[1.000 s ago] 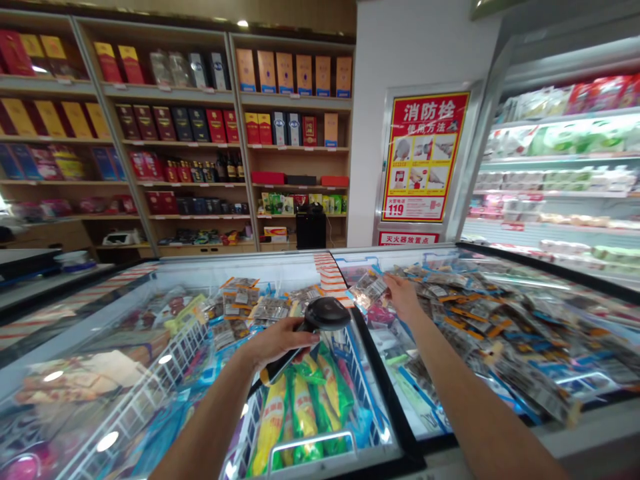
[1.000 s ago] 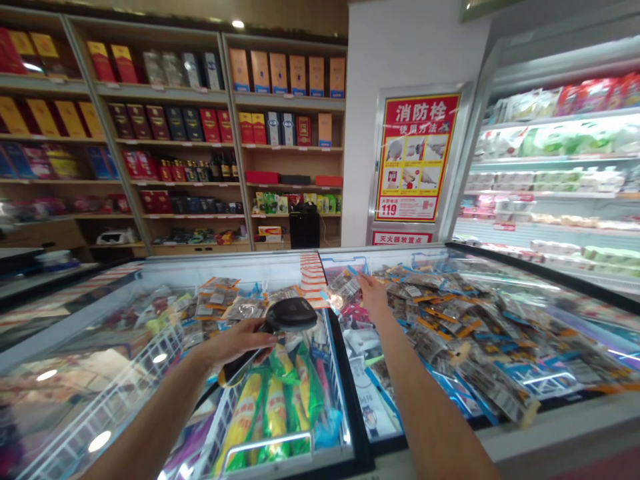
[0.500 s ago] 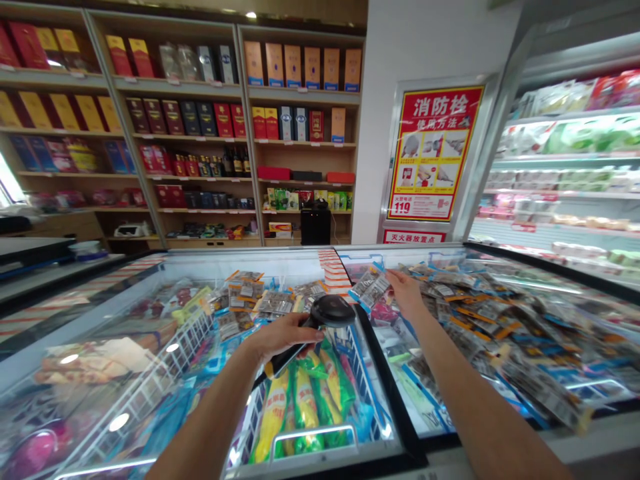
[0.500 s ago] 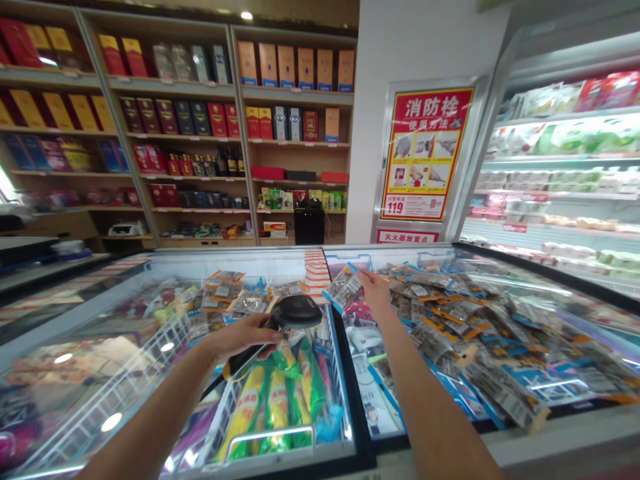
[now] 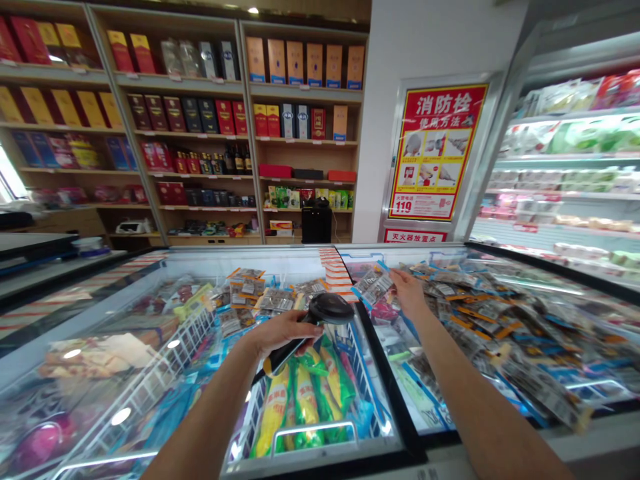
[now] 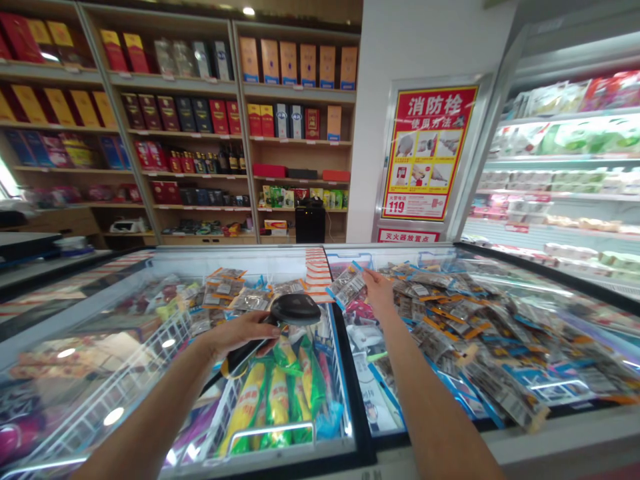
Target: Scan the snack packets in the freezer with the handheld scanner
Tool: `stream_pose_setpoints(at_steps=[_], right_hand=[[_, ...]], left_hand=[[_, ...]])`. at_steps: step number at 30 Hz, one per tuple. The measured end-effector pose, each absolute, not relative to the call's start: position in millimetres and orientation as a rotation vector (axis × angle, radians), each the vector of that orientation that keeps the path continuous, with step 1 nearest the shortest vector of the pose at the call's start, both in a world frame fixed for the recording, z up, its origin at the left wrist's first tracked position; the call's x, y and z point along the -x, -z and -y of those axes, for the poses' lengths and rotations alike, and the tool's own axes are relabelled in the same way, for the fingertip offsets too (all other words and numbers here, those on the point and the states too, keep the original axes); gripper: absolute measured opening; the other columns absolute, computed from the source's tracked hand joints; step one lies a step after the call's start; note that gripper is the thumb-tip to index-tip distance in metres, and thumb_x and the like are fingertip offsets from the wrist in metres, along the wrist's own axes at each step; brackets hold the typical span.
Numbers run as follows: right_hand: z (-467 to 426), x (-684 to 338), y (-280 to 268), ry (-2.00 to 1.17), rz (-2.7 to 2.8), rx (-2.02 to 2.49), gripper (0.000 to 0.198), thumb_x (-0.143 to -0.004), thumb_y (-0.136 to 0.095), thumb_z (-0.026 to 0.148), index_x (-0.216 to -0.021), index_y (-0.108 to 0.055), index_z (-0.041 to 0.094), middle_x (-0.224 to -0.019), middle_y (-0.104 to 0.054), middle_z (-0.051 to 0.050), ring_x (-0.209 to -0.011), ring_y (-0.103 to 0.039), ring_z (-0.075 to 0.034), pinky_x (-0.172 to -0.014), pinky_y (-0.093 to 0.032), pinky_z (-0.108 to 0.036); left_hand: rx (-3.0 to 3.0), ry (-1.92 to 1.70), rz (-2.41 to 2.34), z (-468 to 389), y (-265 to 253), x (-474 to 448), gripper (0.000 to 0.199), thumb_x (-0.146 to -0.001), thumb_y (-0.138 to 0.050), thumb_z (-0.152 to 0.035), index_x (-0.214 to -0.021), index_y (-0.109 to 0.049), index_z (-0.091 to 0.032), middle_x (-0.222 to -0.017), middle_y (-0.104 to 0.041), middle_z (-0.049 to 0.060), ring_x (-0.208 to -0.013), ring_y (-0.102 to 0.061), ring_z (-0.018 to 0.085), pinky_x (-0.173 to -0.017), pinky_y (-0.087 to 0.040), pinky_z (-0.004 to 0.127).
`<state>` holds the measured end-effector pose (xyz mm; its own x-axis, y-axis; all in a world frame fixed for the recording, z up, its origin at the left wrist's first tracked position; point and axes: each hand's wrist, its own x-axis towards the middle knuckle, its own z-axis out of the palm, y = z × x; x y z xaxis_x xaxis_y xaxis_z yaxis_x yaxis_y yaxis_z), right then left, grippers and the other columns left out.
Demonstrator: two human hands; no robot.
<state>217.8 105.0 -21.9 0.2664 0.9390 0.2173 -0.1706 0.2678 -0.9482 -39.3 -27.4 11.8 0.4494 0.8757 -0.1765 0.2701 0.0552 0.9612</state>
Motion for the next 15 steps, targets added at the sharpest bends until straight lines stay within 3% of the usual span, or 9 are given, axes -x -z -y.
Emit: stream_pose_setpoints(at_steps=[15], right_hand=[[-109.3, -223.4, 25.2, -0.985, 0.861, 0.923, 0.039, -0.049, -0.067, 0.037, -0.081, -0.064, 0.016, -0.045, -0.051, 0.005, -0.040, -0.042, -0.009, -0.042, -0.036, -0.025]], left_hand=[[-1.393, -0.703, -1.103, 25.1, -10.3, 44.9, 0.029, -0.061, -0.061, -0.042, -0.061, -0.052, -0.014, -0.048, -0.051, -0.002, -0.043, -0.043, 0.008, -0.046, -0.031, 0.022]])
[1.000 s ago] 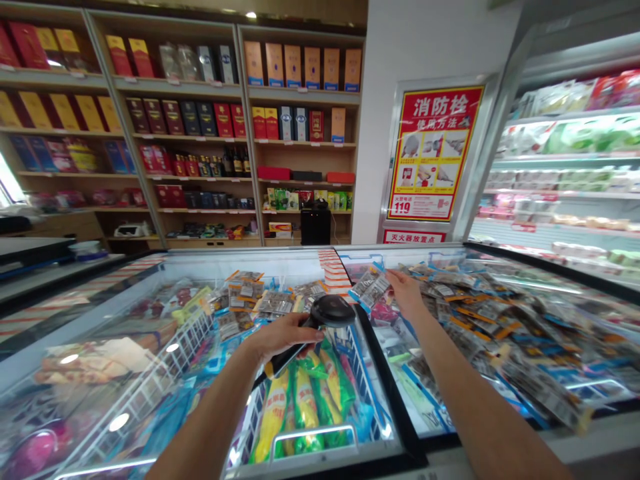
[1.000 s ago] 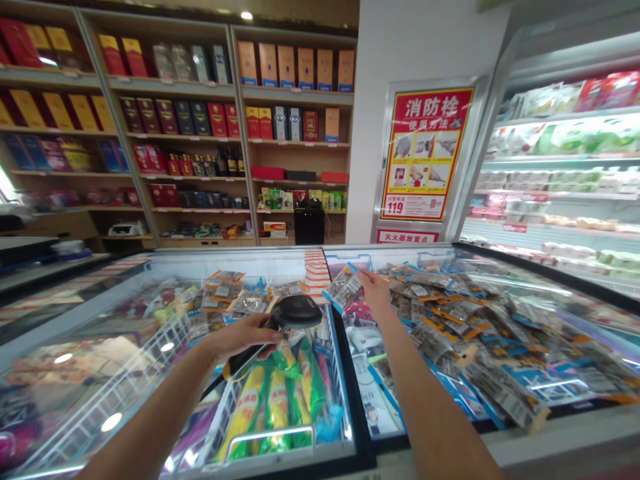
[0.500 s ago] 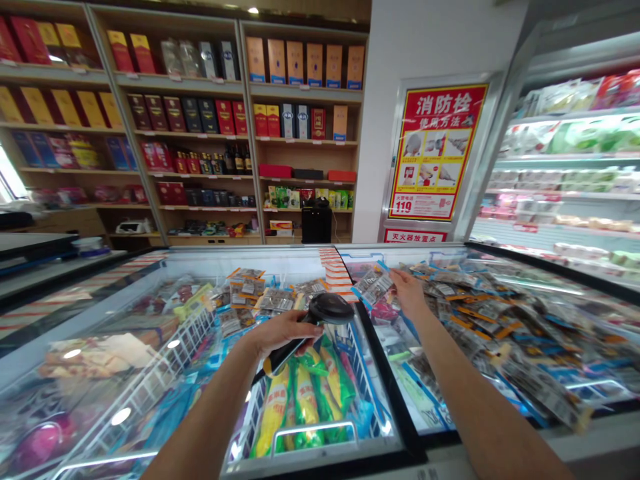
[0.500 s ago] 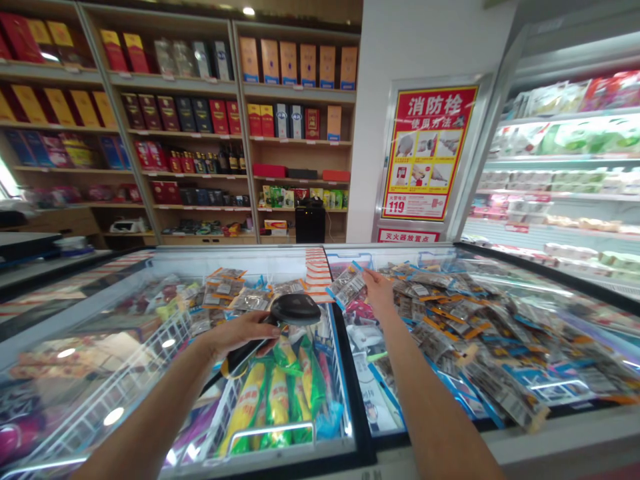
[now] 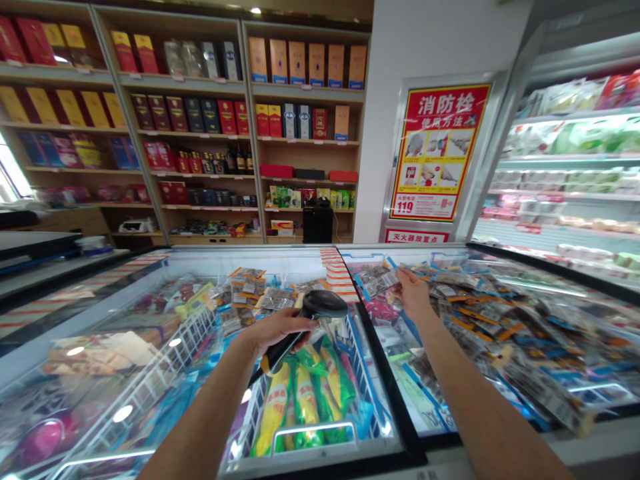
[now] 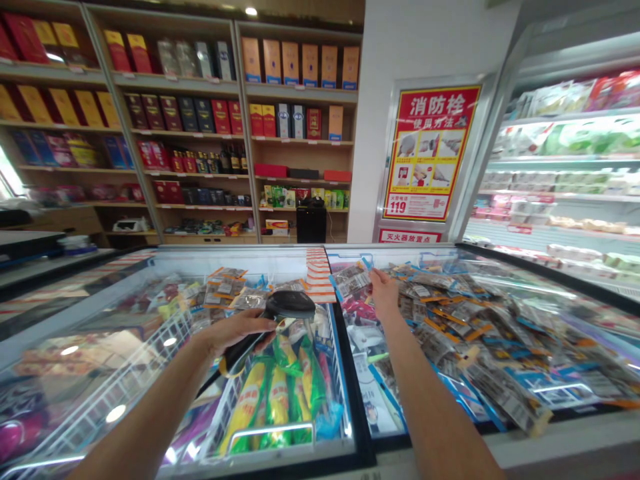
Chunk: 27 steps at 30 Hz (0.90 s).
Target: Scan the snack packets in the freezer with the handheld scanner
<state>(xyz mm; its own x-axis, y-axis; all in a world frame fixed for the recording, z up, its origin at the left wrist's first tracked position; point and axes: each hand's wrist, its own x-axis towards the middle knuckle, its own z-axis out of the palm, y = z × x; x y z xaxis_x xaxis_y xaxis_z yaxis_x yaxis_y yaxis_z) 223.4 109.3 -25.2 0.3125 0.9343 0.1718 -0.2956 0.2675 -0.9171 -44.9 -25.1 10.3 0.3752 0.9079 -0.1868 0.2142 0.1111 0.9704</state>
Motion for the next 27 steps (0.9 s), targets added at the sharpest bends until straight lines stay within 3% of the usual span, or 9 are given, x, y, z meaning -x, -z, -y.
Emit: stream_pose_setpoints(at_steps=[15, 27], right_hand=[[-99.1, -196.8, 40.5, -1.155, 0.740, 0.879, 0.020, -0.055, -0.064, 0.018, -0.071, -0.052, 0.020, -0.054, -0.059, 0.004, -0.050, -0.057, -0.012, -0.051, -0.048, -0.025], [-86.5, -175.1, 51.7, -1.277, 0.753, 0.841, 0.022, -0.055, -0.063, 0.015, -0.071, -0.049, 0.020, -0.058, -0.061, 0.003, -0.056, -0.060, -0.012, -0.056, -0.050, -0.024]], left_hand=[[-1.158, -0.913, -0.997, 25.2, -7.6, 36.4, 0.029, -0.060, -0.064, -0.038, -0.066, -0.054, -0.012, -0.055, -0.054, 0.000, -0.045, -0.047, 0.007, -0.046, -0.035, 0.022], [-1.041, -0.979, -0.986, 20.5, -4.7, 37.9, 0.033, -0.062, -0.063, -0.041, -0.075, -0.054, -0.012, -0.057, -0.055, 0.000, -0.045, -0.048, 0.008, -0.044, -0.036, 0.020]])
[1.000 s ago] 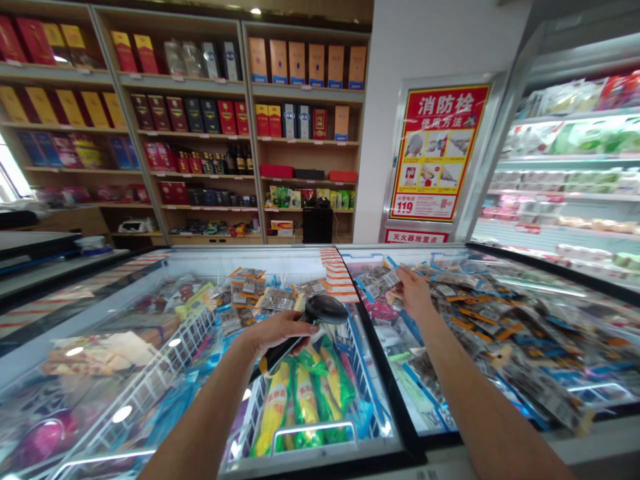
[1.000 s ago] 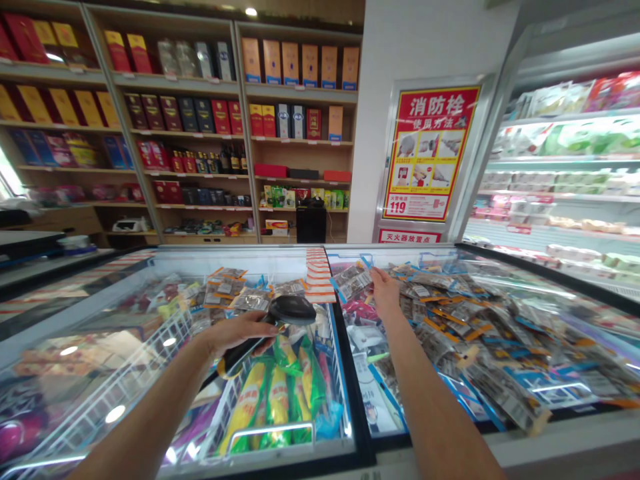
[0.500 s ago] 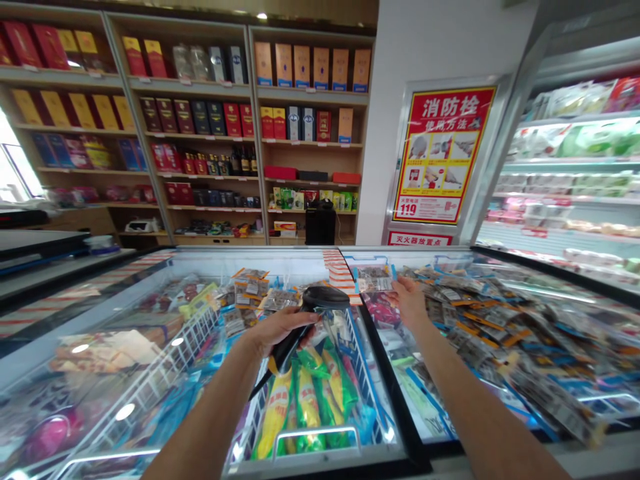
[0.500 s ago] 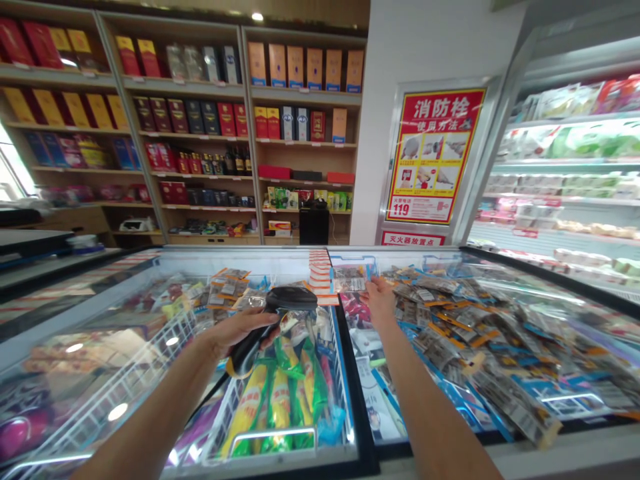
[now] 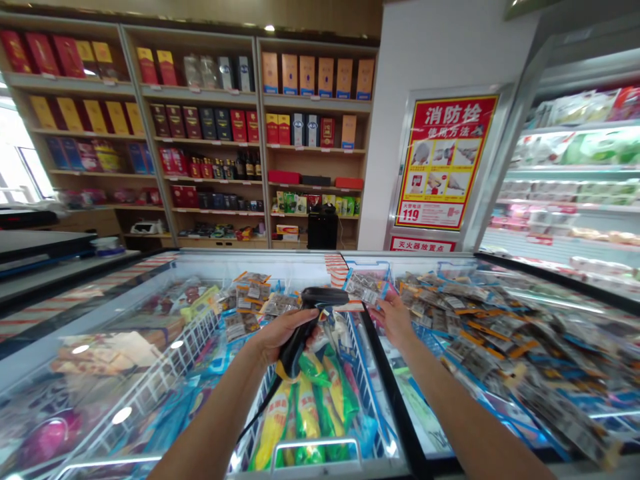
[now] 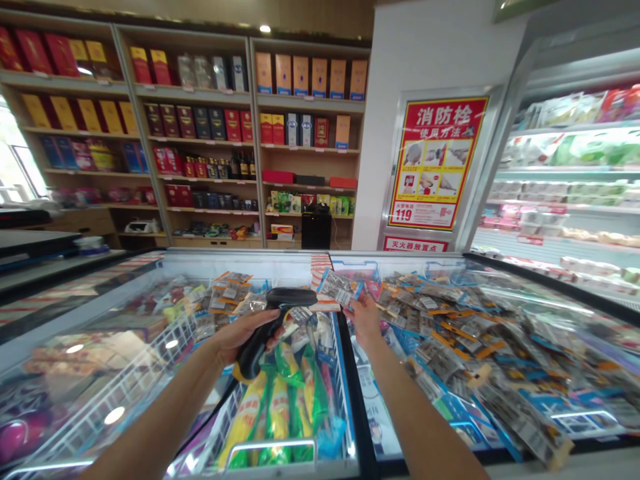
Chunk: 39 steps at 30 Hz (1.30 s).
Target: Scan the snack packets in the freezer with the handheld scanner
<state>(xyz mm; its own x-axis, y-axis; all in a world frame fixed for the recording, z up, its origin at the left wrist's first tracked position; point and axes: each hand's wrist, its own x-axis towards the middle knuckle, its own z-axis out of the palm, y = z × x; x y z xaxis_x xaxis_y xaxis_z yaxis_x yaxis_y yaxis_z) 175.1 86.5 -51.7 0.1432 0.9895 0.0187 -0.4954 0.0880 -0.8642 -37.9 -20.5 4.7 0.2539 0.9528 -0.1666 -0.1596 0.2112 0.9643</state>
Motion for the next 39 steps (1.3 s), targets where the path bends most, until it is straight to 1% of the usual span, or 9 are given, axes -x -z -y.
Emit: stream_pose_setpoints(at_steps=[3, 8, 12, 17, 23, 27, 33, 39], right_hand=[[-86.5, -175.2, 51.5, -1.278, 0.748, 0.853, 0.024, -0.055, -0.065, 0.016, -0.073, -0.050, 0.019, -0.059, -0.061, 0.004, -0.056, -0.060, -0.011, -0.055, -0.050, -0.022], [-87.6, -175.0, 52.6, -1.262, 0.743, 0.830, 0.024, -0.054, -0.066, 0.015, -0.070, -0.050, 0.019, -0.059, -0.062, 0.004, -0.058, -0.061, -0.012, -0.059, -0.050, -0.024], [-88.5, -174.6, 53.9, -1.238, 0.740, 0.834, 0.022, -0.053, -0.066, 0.015, -0.068, -0.050, 0.019, -0.059, -0.061, 0.004, -0.059, -0.061, -0.012, -0.059, -0.051, -0.024], [-89.0, -175.3, 55.4, -1.262, 0.758, 0.818, 0.024, -0.053, -0.066, 0.016, -0.070, -0.050, 0.020, -0.060, -0.061, 0.004, -0.058, -0.061, -0.012, -0.058, -0.051, -0.024], [-92.1, -176.4, 58.4, -1.248, 0.773, 0.808, 0.026, -0.052, -0.067, 0.017, -0.071, -0.050, 0.019, -0.064, -0.062, 0.004, -0.061, -0.061, -0.013, -0.060, -0.051, -0.026], [-95.2, -176.1, 61.4, -1.239, 0.787, 0.821, 0.023, -0.053, -0.067, 0.019, -0.071, -0.052, 0.018, -0.066, -0.061, 0.003, -0.062, -0.061, -0.012, -0.061, -0.051, -0.026], [-94.7, -175.0, 62.5, -1.227, 0.766, 0.814, 0.020, -0.056, -0.064, 0.014, -0.070, -0.051, 0.019, -0.063, -0.060, 0.003, -0.059, -0.060, -0.011, -0.057, -0.052, -0.023], [-110.4, -194.4, 44.2, -1.057, 0.675, 0.982, 0.018, -0.058, -0.057, 0.008, -0.065, -0.044, 0.018, -0.057, -0.055, 0.005, -0.055, -0.058, -0.011, -0.058, -0.053, -0.028]], left_hand=[[-1.026, -0.967, -0.977, 21.2, -5.7, 37.7, 0.032, -0.062, -0.063, -0.041, -0.076, -0.055, -0.013, -0.057, -0.055, 0.000, -0.045, -0.048, 0.008, -0.044, -0.036, 0.020], [-1.011, -0.988, -0.968, 23.2, -8.7, 37.1, 0.031, -0.062, -0.064, -0.041, -0.071, -0.056, -0.012, -0.057, -0.055, 0.000, -0.045, -0.048, 0.007, -0.043, -0.035, 0.019], [-0.986, -0.990, -0.947, 23.8, -10.0, 37.1, 0.032, -0.063, -0.064, -0.042, -0.072, -0.056, -0.013, -0.057, -0.056, 0.000, -0.044, -0.048, 0.008, -0.043, -0.035, 0.020], [-0.986, -0.994, -0.940, 23.6, -9.0, 36.0, 0.032, -0.063, -0.063, -0.043, -0.073, -0.056, -0.013, -0.057, -0.056, 0.001, -0.044, -0.048, 0.008, -0.043, -0.035, 0.020], [-0.974, -1.012, -0.945, 22.8, -8.2, 34.6, 0.031, -0.065, -0.062, -0.042, -0.073, -0.056, -0.012, -0.057, -0.056, 0.000, -0.044, -0.048, 0.008, -0.043, -0.035, 0.019], [-0.930, -1.023, -0.939, 23.4, -10.0, 34.1, 0.032, -0.064, -0.063, -0.042, -0.072, -0.056, -0.012, -0.056, -0.055, 0.001, -0.044, -0.048, 0.007, -0.042, -0.036, 0.019], [-0.922, -1.038, -0.935, 25.2, -14.0, 35.0, 0.033, -0.061, -0.065, -0.042, -0.072, -0.056, -0.012, -0.056, -0.056, 0.001, -0.043, -0.048, 0.007, -0.041, -0.036, 0.018], [-0.900, -1.166, -1.061, 16.7, -10.7, 45.7, 0.030, -0.067, -0.060, -0.042, -0.071, -0.053, -0.013, -0.054, -0.054, 0.000, -0.041, -0.047, 0.007, -0.038, -0.036, 0.017]])
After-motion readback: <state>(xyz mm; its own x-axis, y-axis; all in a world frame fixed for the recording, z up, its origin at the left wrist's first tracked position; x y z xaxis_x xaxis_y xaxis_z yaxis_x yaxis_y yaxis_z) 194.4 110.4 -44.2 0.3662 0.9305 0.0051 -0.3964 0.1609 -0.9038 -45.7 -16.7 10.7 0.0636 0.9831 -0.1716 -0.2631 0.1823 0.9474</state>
